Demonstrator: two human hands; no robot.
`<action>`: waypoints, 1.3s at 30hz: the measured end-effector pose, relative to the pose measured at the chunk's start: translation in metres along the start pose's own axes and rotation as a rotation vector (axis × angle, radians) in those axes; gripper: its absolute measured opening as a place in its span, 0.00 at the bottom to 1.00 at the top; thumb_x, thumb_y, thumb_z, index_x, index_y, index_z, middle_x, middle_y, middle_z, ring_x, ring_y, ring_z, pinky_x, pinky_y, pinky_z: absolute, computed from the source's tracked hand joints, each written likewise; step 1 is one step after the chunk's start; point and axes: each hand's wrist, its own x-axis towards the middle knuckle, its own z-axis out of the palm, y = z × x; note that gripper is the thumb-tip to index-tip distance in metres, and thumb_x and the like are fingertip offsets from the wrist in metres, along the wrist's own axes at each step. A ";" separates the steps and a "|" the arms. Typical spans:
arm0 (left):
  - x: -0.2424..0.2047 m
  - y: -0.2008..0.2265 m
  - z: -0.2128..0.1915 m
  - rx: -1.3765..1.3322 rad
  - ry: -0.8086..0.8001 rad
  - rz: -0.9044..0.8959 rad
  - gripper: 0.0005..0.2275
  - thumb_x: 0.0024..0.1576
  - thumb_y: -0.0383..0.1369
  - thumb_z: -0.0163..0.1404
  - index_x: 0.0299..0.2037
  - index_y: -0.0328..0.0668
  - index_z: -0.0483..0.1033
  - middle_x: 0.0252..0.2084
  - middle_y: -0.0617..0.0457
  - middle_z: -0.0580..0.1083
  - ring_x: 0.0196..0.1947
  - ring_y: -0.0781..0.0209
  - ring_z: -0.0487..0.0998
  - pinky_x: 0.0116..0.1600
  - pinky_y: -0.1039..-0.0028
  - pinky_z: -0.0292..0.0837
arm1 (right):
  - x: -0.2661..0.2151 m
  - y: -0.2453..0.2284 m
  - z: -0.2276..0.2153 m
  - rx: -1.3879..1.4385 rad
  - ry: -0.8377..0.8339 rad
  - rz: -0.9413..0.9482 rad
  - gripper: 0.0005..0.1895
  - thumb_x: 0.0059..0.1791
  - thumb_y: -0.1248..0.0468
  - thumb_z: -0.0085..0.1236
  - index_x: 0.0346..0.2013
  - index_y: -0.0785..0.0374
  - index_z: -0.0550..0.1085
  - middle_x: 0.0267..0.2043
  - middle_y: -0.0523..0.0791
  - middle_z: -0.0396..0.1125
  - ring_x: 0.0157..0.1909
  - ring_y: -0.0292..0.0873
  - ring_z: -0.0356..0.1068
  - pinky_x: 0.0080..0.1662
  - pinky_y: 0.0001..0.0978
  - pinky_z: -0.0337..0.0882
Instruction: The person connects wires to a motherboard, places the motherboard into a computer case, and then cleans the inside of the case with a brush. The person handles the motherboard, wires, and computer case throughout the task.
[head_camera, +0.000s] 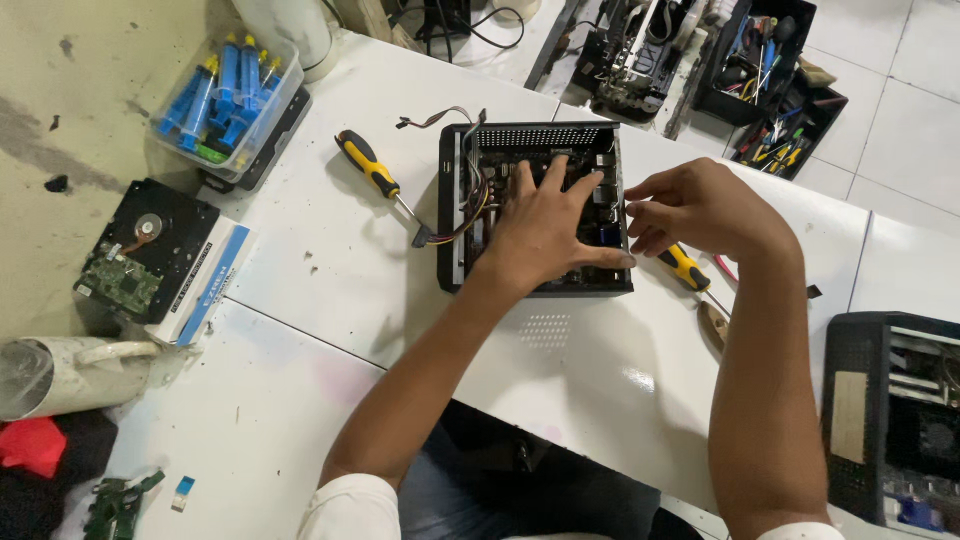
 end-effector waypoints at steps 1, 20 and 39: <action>0.004 0.002 0.009 0.002 0.000 0.000 0.53 0.42 0.71 0.62 0.76 0.53 0.63 0.77 0.38 0.56 0.74 0.16 0.49 0.66 0.30 0.59 | 0.000 0.000 -0.001 0.002 0.000 -0.001 0.14 0.57 0.69 0.54 0.55 0.72 0.80 0.38 0.56 0.81 0.36 0.53 0.84 0.46 0.38 0.82; -0.003 0.014 0.020 0.120 -0.045 0.498 0.36 0.40 0.58 0.59 0.60 0.54 0.79 0.65 0.40 0.72 0.72 0.26 0.64 0.70 0.24 0.59 | 0.023 0.044 -0.014 -0.246 0.480 -0.307 0.17 0.54 0.62 0.67 0.58 0.59 0.83 0.45 0.56 0.76 0.47 0.60 0.78 0.49 0.53 0.75; -0.034 0.018 -0.016 0.153 -0.212 0.016 0.60 0.48 0.67 0.64 0.81 0.34 0.46 0.74 0.20 0.56 0.77 0.20 0.53 0.78 0.35 0.49 | -0.003 0.009 -0.002 -0.336 0.081 0.010 0.21 0.47 0.60 0.68 0.52 0.69 0.83 0.38 0.61 0.81 0.36 0.60 0.83 0.52 0.51 0.77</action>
